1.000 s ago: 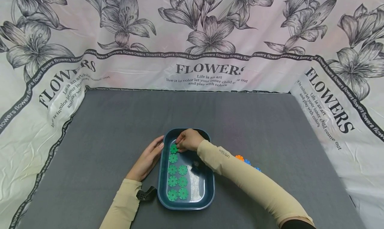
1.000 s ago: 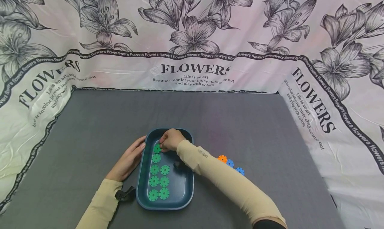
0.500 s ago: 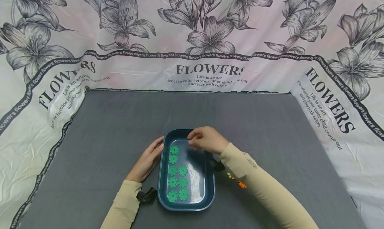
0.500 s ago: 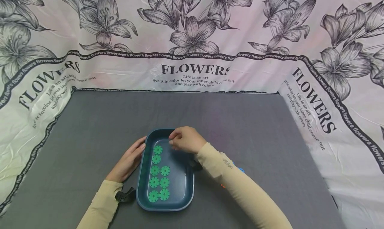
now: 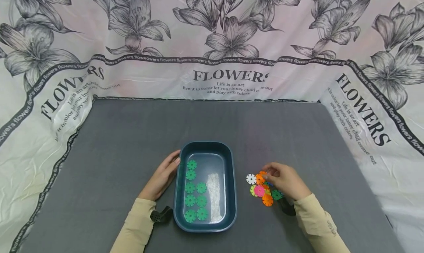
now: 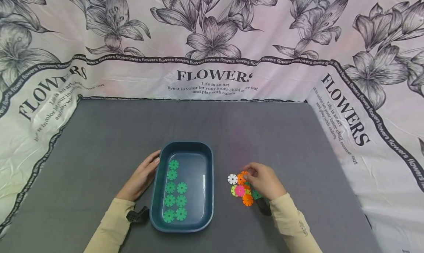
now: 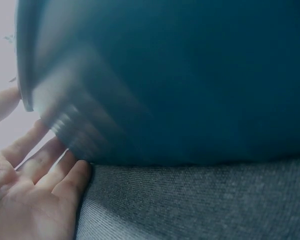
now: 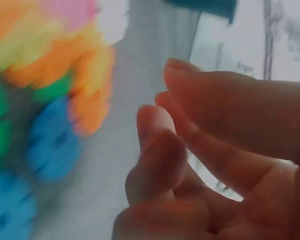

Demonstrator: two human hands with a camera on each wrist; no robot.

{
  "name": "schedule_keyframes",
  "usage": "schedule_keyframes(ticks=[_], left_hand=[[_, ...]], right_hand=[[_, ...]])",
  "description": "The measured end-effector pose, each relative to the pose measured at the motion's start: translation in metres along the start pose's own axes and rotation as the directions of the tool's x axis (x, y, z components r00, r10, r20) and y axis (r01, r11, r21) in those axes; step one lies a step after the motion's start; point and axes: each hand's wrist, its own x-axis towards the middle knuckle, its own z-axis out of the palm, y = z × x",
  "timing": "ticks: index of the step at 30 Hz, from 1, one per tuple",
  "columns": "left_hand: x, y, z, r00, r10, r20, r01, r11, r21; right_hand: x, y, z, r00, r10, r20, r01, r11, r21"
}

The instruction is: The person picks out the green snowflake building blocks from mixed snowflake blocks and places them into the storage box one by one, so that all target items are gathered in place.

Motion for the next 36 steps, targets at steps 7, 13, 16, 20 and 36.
schedule_keyframes(ticks=[7, 13, 16, 20, 36], left_hand=[[-0.001, 0.000, -0.001, 1.000, -0.003, -0.002, 0.003, 1.000, 0.003], [-0.002, 0.001, -0.001, 1.000, -0.007, -0.013, 0.007, 1.000, 0.009], [-0.001, 0.003, -0.001, 1.000, -0.007, -0.014, 0.007, 1.000, 0.011], [-0.001, 0.004, -0.001, 1.000, -0.002, -0.015, 0.002, 1.000, 0.011], [-0.002, 0.003, -0.001, 1.000, 0.000, -0.005, 0.000, 1.000, -0.013]], right_hand=[[-0.016, 0.024, 0.004, 1.000, -0.028, -0.011, 0.027, 0.996, -0.086], [-0.028, 0.026, 0.008, 0.998, -0.054, -0.040, 0.043, 0.972, -0.229], [-0.032, 0.025, 0.010, 0.996, -0.083, -0.041, 0.068, 0.954, -0.292], [-0.036, 0.023, 0.013, 0.993, -0.106, -0.052, 0.081, 0.933, -0.351], [-0.032, 0.030, 0.010, 0.999, -0.019, -0.049, 0.011, 0.989, -0.144]])
